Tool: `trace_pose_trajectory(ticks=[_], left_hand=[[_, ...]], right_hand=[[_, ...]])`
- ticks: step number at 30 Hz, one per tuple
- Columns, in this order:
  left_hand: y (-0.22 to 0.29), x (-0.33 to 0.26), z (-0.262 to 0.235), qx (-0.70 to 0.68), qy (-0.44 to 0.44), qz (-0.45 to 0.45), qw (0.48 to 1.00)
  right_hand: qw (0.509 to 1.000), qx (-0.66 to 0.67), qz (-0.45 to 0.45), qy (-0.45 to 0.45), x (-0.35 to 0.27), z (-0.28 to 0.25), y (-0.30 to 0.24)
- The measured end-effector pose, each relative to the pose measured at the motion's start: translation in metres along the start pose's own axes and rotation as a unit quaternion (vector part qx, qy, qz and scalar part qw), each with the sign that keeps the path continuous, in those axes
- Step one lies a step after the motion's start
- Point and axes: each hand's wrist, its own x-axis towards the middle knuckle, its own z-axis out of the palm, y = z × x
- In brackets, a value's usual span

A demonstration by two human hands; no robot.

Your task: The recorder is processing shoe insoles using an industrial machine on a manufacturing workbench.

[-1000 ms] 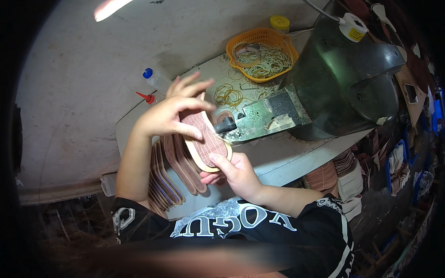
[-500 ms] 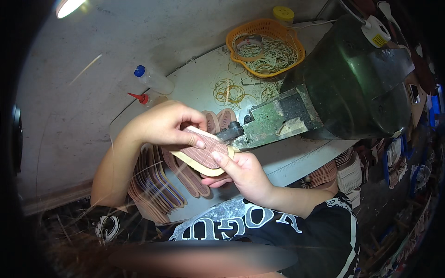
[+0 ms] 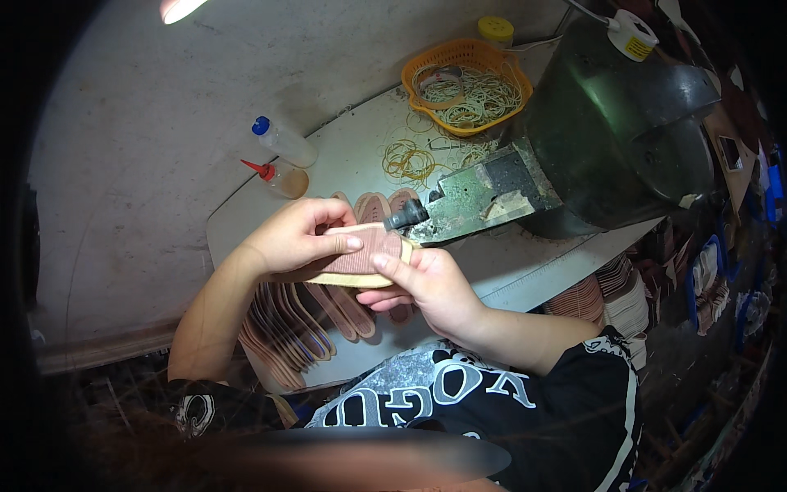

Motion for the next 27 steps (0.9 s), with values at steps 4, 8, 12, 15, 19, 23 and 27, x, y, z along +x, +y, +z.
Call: trace_pose_trajectory(ticks=[4,8,12,15,19,23,27], left_hand=[[-0.014,-0.002,0.013,-0.035,0.052,0.028,0.998],[-0.003,-0.011,0.021,-0.039,0.050,0.007,0.998],[0.004,-0.015,0.027,-0.025,0.050,-0.036,0.998],[-0.004,-0.015,0.039,-0.089,0.048,-0.039,0.994],[0.013,-0.020,0.045,-0.197,0.001,-0.115,0.974],[0.022,-0.024,0.060,-0.310,0.000,-0.136,0.941],[0.025,-0.023,0.061,-0.351,0.030,-0.106,0.930]], right_hand=[[1.000,0.012,0.010,0.005,0.000,0.001,-0.003],[1.000,-0.008,0.019,0.011,-0.002,-0.001,-0.008],[1.000,-0.011,0.012,0.005,-0.003,-0.005,-0.009],[1.000,-0.019,0.008,0.002,-0.004,-0.006,-0.009],[0.999,-0.038,-0.006,0.000,0.000,-0.017,-0.003],[0.997,-0.070,-0.010,-0.017,-0.003,-0.019,-0.007],[0.999,-0.050,-0.013,-0.015,-0.003,-0.014,-0.010]])
